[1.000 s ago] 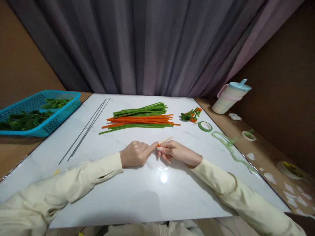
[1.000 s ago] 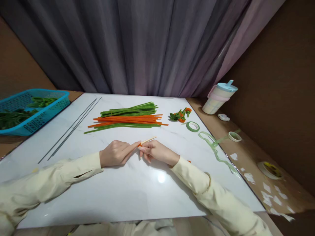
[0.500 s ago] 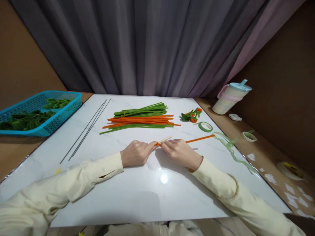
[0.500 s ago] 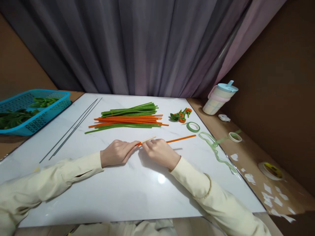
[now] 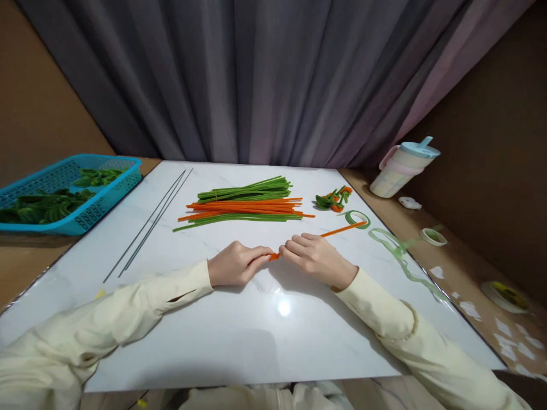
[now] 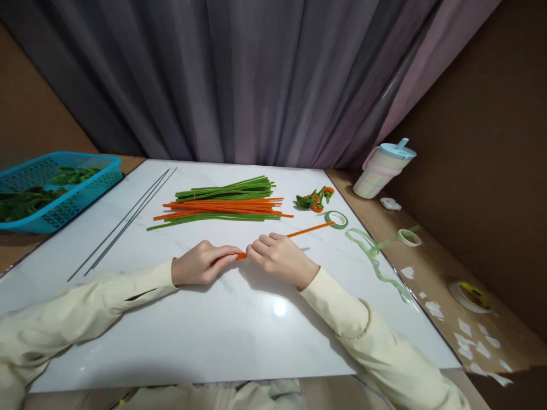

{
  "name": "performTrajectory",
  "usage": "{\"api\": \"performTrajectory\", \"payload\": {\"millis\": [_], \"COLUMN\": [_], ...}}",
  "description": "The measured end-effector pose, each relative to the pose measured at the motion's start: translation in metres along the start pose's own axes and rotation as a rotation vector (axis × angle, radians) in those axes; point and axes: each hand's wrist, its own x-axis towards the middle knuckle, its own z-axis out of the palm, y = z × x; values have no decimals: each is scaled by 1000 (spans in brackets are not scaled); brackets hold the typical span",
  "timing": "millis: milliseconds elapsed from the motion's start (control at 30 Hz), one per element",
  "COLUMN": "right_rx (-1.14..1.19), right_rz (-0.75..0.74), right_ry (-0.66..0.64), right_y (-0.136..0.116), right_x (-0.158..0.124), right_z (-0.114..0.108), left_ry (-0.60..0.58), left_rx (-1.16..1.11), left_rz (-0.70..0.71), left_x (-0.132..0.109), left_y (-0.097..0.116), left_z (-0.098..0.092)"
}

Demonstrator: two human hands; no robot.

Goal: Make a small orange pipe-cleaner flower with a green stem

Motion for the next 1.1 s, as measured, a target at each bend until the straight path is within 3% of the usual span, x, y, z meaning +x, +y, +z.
{"api": "performTrajectory", "payload": {"millis": [133,367,500,733,900,1100], "right_rx": [259,1146,1484,1792,1827,1836], "right_rz": [104,234,324,607,658,707], "right_ry": [-49,-275,-351,-205,-244,-174], "right_y": [0,14,16,1,-3,-4], "right_x": [0,0,1,3,4,6], "right_z": [-1,-5,-6,-2,3,2], "left_ry": [8,-34,7,237,200,117], "left_rx": [-192,-469,-504,-258,-65,106], "left_rz": [-11,-123,-174,-17,33,76], "left_x": [1,6,7,2,0,1], "left_y": [1,17,25,23,11,14], "left_z": [-2,-10,-13,-5,-3,-3]}}
